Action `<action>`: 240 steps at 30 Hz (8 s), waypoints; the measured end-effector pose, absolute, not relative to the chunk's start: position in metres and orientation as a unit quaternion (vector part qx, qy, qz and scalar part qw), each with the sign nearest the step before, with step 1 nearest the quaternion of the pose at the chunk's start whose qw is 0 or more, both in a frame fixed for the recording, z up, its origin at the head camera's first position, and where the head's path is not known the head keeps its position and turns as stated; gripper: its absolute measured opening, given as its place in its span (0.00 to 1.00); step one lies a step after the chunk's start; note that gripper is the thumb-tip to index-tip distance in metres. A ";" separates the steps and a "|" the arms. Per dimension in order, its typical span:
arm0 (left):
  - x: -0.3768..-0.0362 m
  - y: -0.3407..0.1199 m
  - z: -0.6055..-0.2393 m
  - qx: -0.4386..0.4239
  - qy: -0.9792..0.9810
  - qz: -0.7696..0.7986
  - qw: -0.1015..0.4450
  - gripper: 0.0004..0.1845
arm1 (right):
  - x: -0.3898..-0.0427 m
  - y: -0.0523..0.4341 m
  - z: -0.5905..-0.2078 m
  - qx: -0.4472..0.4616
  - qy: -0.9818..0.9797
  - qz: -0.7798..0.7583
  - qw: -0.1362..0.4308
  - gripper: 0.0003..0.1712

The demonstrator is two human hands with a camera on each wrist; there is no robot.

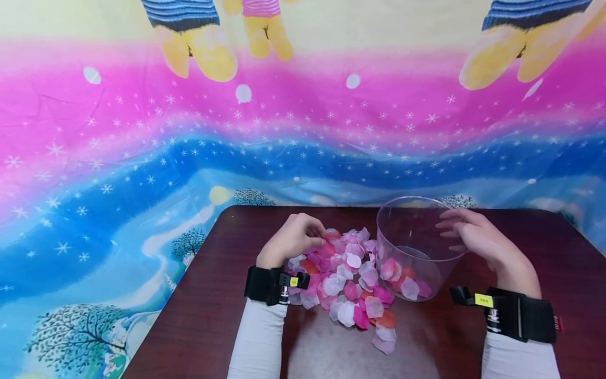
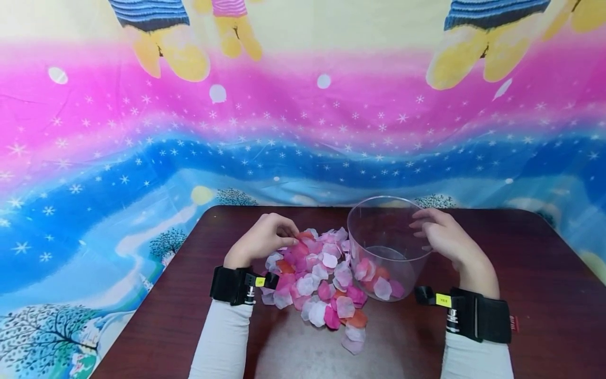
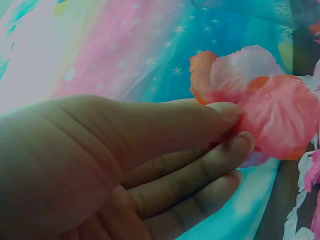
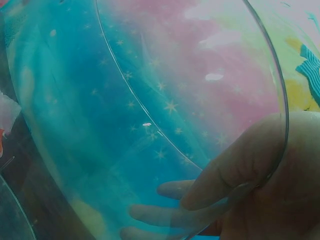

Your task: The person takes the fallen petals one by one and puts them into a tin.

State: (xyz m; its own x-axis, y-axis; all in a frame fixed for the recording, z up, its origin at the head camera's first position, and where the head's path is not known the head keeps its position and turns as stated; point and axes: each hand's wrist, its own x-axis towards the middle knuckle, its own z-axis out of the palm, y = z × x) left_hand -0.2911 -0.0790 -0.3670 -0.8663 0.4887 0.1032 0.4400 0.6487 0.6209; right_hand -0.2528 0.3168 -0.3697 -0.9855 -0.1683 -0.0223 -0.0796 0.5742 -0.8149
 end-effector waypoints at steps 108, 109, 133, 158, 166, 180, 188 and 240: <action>-0.255 0.027 -0.366 0.476 0.757 0.385 -0.227 0.09 | -0.253 0.315 -0.370 -0.058 0.887 -0.455 0.047 0.28; -0.255 0.028 -0.366 0.477 0.757 0.385 -0.226 0.09 | -0.253 0.315 -0.370 -0.058 0.888 -0.454 0.048 0.28; -0.256 0.026 -0.365 0.478 0.759 0.381 -0.227 0.09 | -0.254 0.316 -0.368 -0.070 0.886 -0.456 0.050 0.28; -0.257 0.023 -0.366 0.487 0.763 0.372 -0.206 0.11 | -0.255 0.317 -0.370 -0.072 0.886 -0.456 0.052 0.28; -0.270 -0.008 -0.359 0.436 0.786 0.369 -0.236 0.10 | -0.255 0.316 -0.370 -0.074 0.885 -0.457 0.054 0.28; -0.298 -0.086 -0.376 0.261 0.903 0.342 0.018 0.12 | -0.256 0.317 -0.371 -0.075 0.882 -0.463 0.050 0.27; -0.307 -0.091 -0.405 0.164 0.935 0.268 0.166 0.21 | -0.253 0.318 -0.372 -0.075 0.881 -0.464 0.051 0.27; -0.256 0.023 -0.362 0.448 0.753 0.410 -0.254 0.05 | -0.252 0.317 -0.373 -0.070 0.882 -0.463 0.050 0.28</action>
State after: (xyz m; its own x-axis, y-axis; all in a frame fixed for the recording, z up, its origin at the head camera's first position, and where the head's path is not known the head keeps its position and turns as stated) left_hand -0.2559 0.0233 -0.3619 -0.4709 0.4660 0.7491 0.8821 0.2629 0.3909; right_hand -0.2516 0.3172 -0.3730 -0.9852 -0.1697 -0.0236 -0.0772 0.5624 -0.8233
